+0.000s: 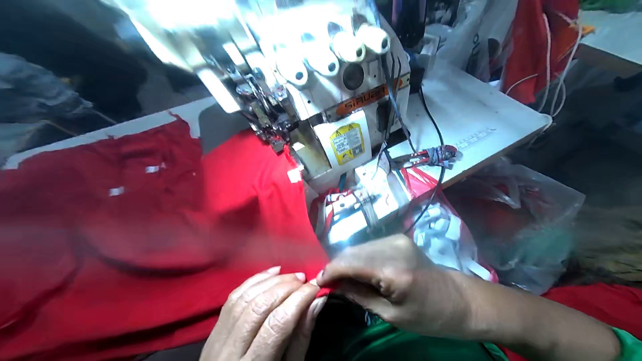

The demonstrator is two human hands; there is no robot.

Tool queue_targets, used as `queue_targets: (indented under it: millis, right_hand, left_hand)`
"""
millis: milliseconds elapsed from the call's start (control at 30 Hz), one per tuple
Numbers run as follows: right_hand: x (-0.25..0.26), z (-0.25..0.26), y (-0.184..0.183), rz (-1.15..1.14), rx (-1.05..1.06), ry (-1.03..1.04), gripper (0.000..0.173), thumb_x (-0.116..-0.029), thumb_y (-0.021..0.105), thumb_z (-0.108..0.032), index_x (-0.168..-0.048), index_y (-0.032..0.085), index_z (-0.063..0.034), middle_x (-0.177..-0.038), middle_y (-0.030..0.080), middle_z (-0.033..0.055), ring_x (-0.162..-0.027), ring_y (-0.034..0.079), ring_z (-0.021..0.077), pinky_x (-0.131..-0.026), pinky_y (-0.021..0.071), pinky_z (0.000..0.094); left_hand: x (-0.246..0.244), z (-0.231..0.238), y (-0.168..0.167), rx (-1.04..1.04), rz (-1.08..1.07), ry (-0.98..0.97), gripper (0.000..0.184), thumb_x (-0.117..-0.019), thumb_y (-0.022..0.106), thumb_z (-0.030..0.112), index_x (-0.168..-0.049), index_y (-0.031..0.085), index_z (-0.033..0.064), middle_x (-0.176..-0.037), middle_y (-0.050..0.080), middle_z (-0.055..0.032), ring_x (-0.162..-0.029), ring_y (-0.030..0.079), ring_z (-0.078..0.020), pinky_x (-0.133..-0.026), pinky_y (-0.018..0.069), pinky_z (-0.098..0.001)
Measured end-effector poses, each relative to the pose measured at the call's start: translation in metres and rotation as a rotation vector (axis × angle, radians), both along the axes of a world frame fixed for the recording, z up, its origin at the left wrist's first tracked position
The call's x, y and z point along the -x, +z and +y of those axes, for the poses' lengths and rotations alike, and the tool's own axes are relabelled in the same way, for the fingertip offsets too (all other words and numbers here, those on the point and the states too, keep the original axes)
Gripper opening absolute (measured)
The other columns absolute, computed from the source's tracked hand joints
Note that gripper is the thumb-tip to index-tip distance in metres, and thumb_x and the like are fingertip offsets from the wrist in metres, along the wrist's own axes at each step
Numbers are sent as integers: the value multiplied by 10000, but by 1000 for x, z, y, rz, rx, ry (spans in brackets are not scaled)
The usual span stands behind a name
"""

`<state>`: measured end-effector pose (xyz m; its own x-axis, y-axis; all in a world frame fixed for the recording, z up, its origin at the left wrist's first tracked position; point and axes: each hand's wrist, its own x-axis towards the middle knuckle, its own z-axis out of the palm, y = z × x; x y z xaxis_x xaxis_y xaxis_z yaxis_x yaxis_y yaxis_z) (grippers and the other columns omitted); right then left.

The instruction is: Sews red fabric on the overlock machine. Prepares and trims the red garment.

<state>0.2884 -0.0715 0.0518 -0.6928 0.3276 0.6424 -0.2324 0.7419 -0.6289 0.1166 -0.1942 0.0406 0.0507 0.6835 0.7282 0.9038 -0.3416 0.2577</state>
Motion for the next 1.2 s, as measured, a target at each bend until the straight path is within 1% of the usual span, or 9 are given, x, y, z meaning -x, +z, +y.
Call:
queue_targets:
  millis: [67, 167, 267, 333, 400, 467, 600, 933, 1200]
  right_hand:
    - [0, 1, -1, 33, -38, -38, 138, -992, 602, -43, -972, 734, -7, -842, 737, 90, -798, 700, 124, -739, 546, 233]
    - [-5, 4, -2, 52, -52, -30, 156, -1012, 580, -54, -975, 727, -16, -897, 745, 103, -886, 713, 143, -820, 555, 239]
    - [-11, 6, -7, 72, -72, -27, 161, -1021, 572, -63, -971, 716, -12, -930, 745, 116, -943, 716, 145, -875, 550, 221]
    - [-12, 6, -13, 85, -60, -29, 149, -1018, 578, -63, -962, 707, -11, -928, 744, 116, -945, 716, 134, -887, 544, 203]
    - [-13, 3, -19, 105, -32, -9, 133, -1005, 592, -48, -956, 707, -3, -919, 742, 122, -937, 715, 136, -887, 543, 199]
    - [-14, 0, -20, 128, -13, 4, 132, -1003, 590, -39, -949, 703, 4, -908, 738, 131, -933, 717, 144, -887, 545, 203]
    - [-24, 1, -14, 105, 59, 23, 136, -995, 596, -22, -939, 713, 19, -910, 737, 143, -942, 713, 144, -893, 539, 200]
    - [-26, 8, -13, 87, 135, 85, 149, -995, 581, 5, -933, 701, 67, -924, 732, 204, -966, 718, 210, -929, 530, 239]
    - [-2, 28, -12, 145, -15, -6, 139, -1005, 594, -46, -946, 711, 0, -900, 735, 131, -929, 712, 151, -875, 542, 210]
  left_hand:
    - [1, 2, -3, 14, -24, 8, 225, -1054, 554, 347, -1035, 605, 128, -1068, 638, -16, -1142, 599, -82, -1076, 421, -251]
    - [11, 10, -9, 63, 44, 35, 417, -995, 570, 548, -1184, 529, 178, -1268, 586, -53, -1333, 502, -151, -1167, 325, -363]
    - [27, 14, 4, 72, 54, -13, 559, -1008, 430, 653, -1264, 583, 180, -1372, 575, -31, -1416, 436, -137, -1198, 290, -390]
    - [36, 20, 20, 78, 30, 7, 609, -1050, 332, 622, -1256, 635, 136, -1346, 613, -35, -1394, 463, -119, -1186, 321, -367]
    - [44, 36, 25, 51, 39, 66, 630, -1069, 349, 572, -1234, 677, 60, -1291, 672, -123, -1344, 538, -191, -1153, 373, -394]
    - [51, 55, 21, 37, 72, 87, 627, -1072, 375, 547, -1240, 690, 32, -1276, 679, -171, -1306, 568, -245, -1109, 408, -397]
    - [59, 71, 13, 66, 183, 87, 568, -1076, 382, 520, -1277, 695, 91, -1301, 680, -140, -1294, 583, -267, -1092, 403, -467]
    - [73, 72, 13, 83, 199, 69, 538, -1083, 373, 517, -1230, 722, 135, -1247, 700, -127, -1274, 599, -241, -1125, 391, -448]
    - [96, 93, 28, 141, 114, 79, 548, -1075, 417, 442, -1124, 747, 7, -1208, 718, -154, -1204, 649, -262, -1054, 473, -434]
